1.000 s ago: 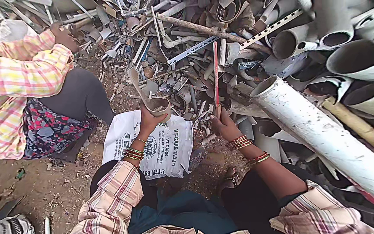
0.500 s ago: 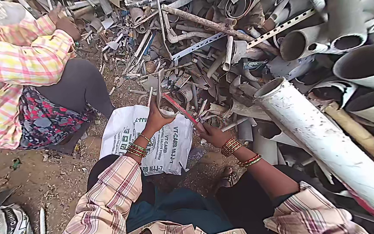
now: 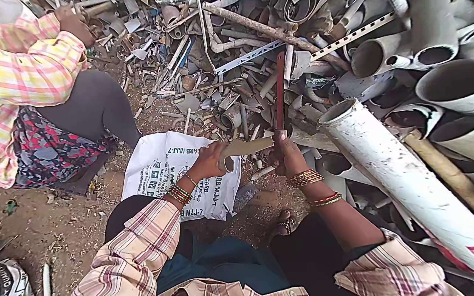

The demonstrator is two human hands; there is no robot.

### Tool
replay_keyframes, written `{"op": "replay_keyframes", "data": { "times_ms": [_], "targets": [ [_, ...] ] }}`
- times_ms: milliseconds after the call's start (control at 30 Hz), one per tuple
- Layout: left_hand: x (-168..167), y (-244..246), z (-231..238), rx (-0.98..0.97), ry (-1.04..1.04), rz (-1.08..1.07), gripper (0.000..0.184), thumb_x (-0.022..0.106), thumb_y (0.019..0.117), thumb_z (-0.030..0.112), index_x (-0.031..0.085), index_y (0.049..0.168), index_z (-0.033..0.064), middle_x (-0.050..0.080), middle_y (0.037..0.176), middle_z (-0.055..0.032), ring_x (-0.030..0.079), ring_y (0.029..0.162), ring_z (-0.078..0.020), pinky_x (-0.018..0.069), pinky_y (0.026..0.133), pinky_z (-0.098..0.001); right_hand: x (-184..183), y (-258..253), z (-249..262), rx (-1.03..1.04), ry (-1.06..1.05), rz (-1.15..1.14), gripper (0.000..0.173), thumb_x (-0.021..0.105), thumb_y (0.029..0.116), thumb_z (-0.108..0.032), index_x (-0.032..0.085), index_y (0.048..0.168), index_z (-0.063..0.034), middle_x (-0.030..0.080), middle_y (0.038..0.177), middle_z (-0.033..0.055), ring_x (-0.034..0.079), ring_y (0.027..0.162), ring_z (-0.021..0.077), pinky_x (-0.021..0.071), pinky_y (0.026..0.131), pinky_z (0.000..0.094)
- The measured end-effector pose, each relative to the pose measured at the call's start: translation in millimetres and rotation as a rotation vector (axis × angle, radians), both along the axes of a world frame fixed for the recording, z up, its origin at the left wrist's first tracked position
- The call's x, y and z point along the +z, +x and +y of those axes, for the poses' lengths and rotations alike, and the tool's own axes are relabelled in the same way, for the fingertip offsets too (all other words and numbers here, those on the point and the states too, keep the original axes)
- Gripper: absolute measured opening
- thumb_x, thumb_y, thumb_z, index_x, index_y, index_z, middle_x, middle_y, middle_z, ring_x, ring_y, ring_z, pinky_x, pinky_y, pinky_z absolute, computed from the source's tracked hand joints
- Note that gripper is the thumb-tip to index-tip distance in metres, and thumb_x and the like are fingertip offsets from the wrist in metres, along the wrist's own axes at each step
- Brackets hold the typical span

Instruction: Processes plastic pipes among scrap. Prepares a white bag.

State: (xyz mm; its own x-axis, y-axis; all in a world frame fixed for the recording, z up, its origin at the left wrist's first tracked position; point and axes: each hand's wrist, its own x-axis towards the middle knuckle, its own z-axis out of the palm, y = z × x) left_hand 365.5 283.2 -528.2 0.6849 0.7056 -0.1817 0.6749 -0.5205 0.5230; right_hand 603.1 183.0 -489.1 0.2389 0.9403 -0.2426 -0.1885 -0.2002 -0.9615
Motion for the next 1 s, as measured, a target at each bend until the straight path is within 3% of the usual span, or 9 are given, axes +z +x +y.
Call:
{"op": "replay_keyframes", "data": {
  "times_ms": [100,233,400,500,633,733,833,900,1000],
  "targets": [
    [-4.9,6.0,-6.2,-0.070,-0.018,0.080,0.104,0.095,0.0669,0.024,0.040,0.154,0.0090,0.045,0.151,-0.0221,0.046,0.137,-0.0406,0.0328,0.108,-0.0647,2.4,-2.9,-1.7,0.003,-0.064,-0.015,0.020,0.041,0.1100,-0.027,0.051,0.102,-0.0116,0.043,0.055,-0.0054,0.043,0.041,0.0035,0.0433,0.045,0.0179],
    [-14.1,9.9,-9.9,-0.114,-0.023,0.158,0.104,0.094,0.0691,0.024,0.038,0.155,0.0088,0.045,0.151,-0.0234,0.046,0.136,-0.0426,0.0328,0.108,-0.0659,8.0,-3.0,-3.0,-0.009,-0.181,-0.031,0.007,0.055,0.1049,-0.012,0.056,0.108,-0.0059,0.052,0.064,-0.0017,0.046,0.043,0.0033,0.0443,0.044,0.0168],
    [-15.9,18.7,-20.5,0.135,-0.002,0.086,0.091,0.084,0.0813,0.014,0.035,0.157,0.0021,0.035,0.159,-0.0271,0.031,0.149,-0.0438,0.0229,0.117,-0.0659,19.3,-7.4,-1.5,-0.128,-0.310,0.036,0.017,0.052,0.1039,-0.005,0.051,0.121,-0.0026,0.055,0.077,0.0038,0.057,0.052,0.0088,0.0550,0.052,0.0244],
    [-11.7,27.9,-26.9,0.303,-0.167,0.273,0.091,0.072,0.0949,0.036,0.021,0.160,-0.0018,0.030,0.161,-0.0289,0.028,0.150,-0.0450,0.0248,0.117,-0.0642,18.6,-5.3,-3.0,-0.152,-0.282,-0.015,0.026,0.055,0.1025,-0.006,0.048,0.128,-0.0036,0.057,0.084,0.0068,0.058,0.056,0.0110,0.0559,0.056,0.0277],
    [-39.1,31.4,-38.6,0.206,-0.380,0.594,0.076,0.059,0.1014,0.046,0.034,0.155,-0.0015,0.050,0.146,-0.0294,0.050,0.135,-0.0465,0.0382,0.110,-0.0645,13.2,2.4,3.7,-0.141,-0.260,-0.152,0.040,0.061,0.0982,-0.006,0.047,0.136,-0.0019,0.059,0.095,0.0130,0.059,0.059,0.0144,0.0547,0.056,0.0311],
    [-76.5,41.1,-65.9,0.198,-0.396,0.718,0.072,0.056,0.1022,0.049,0.043,0.150,-0.0032,0.056,0.141,-0.0288,0.054,0.132,-0.0454,0.0426,0.106,-0.0631,8.4,9.1,5.5,-0.145,-0.258,-0.213,0.042,0.064,0.0962,-0.007,0.049,0.135,-0.0006,0.062,0.098,0.0176,0.063,0.065,0.0205,0.0560,0.062,0.0384],
    [-108.0,41.8,-85.5,0.288,-0.356,0.736,0.070,0.057,0.1010,0.048,0.048,0.145,-0.0052,0.059,0.137,-0.0288,0.056,0.129,-0.0446,0.0444,0.105,-0.0614,12.6,11.4,-5.6,-0.115,-0.297,-0.224,0.040,0.060,0.0990,-0.016,0.048,0.135,-0.0050,0.060,0.094,0.0147,0.058,0.060,0.0176,0.0522,0.057,0.0357],
    [-118.0,38.0,-87.2,0.315,-0.347,0.754,0.057,0.055,0.1035,0.038,0.054,0.139,-0.0069,0.059,0.136,-0.0289,0.057,0.129,-0.0450,0.0446,0.105,-0.0618,16.1,14.0,-2.3,-0.143,-0.282,-0.163,0.039,0.060,0.1001,-0.009,0.048,0.136,-0.0010,0.060,0.100,0.0161,0.062,0.065,0.0178,0.0557,0.062,0.0345],
    [-105.2,32.2,-77.1,0.316,-0.329,0.798,0.038,0.047,0.1051,0.018,0.063,0.127,-0.0079,0.061,0.135,-0.0285,0.057,0.129,-0.0451,0.0460,0.102,-0.0629,13.6,17.5,-7.8,-0.153,-0.267,-0.110,0.036,0.059,0.1009,-0.012,0.049,0.134,-0.0037,0.059,0.097,0.0136,0.059,0.060,0.0152,0.0548,0.057,0.0320]
  ]
}}
